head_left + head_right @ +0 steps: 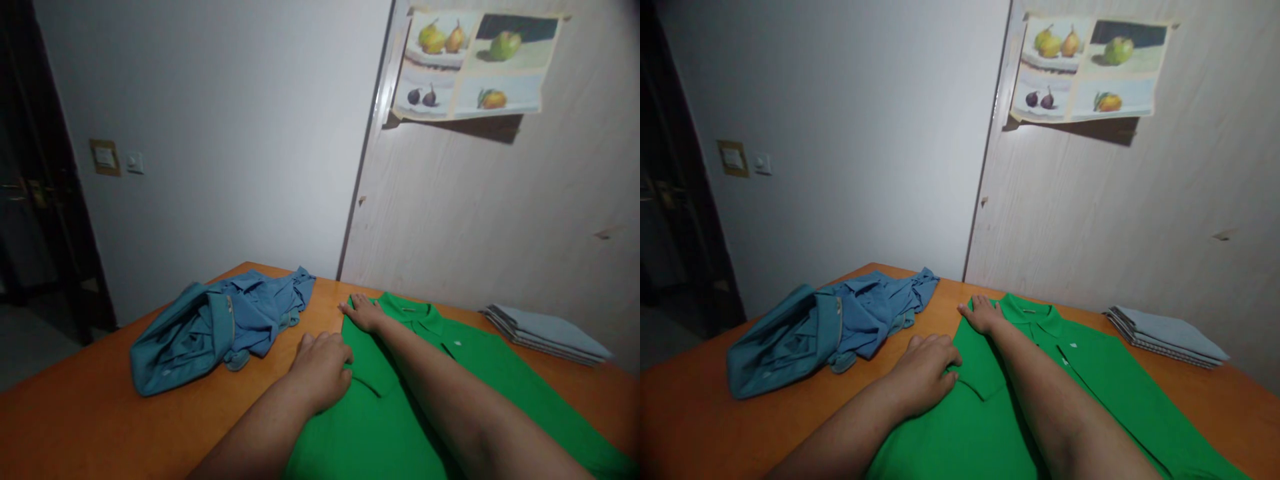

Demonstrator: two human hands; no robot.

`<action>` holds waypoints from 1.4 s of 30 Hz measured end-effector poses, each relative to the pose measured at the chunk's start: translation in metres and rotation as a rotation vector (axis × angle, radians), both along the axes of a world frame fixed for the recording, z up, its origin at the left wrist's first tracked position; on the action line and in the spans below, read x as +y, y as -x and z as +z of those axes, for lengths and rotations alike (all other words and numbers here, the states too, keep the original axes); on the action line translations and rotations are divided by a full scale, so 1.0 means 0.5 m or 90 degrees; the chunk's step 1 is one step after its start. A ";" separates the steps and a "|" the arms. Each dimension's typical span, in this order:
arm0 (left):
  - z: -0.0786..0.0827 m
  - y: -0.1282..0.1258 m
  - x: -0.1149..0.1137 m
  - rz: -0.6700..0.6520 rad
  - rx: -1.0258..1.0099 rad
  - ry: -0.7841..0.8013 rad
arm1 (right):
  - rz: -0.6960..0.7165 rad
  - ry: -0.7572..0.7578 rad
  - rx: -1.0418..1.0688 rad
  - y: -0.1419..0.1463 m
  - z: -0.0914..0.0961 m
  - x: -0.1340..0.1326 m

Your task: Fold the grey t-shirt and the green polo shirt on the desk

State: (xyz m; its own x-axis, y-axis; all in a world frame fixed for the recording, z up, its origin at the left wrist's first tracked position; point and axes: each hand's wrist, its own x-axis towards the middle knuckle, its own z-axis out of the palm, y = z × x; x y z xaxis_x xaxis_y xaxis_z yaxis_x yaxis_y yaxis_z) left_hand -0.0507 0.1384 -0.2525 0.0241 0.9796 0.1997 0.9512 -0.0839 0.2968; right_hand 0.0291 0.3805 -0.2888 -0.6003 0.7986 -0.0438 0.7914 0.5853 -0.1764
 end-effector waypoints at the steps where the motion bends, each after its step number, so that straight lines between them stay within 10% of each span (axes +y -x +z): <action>1: 0.000 0.001 0.000 -0.001 0.000 0.001 | 0.002 0.004 0.000 0.000 0.003 0.001; 20: -0.008 0.025 0.025 -0.008 -0.058 -0.011 | -0.008 0.034 -0.009 -0.102 0.032 -0.153; 33: -0.030 0.065 0.057 0.047 -0.408 -0.042 | 0.186 0.025 0.074 -0.159 0.049 -0.290; 42: -0.042 0.080 0.060 0.052 -0.353 -0.045 | 0.281 -0.013 0.110 -0.168 0.024 -0.348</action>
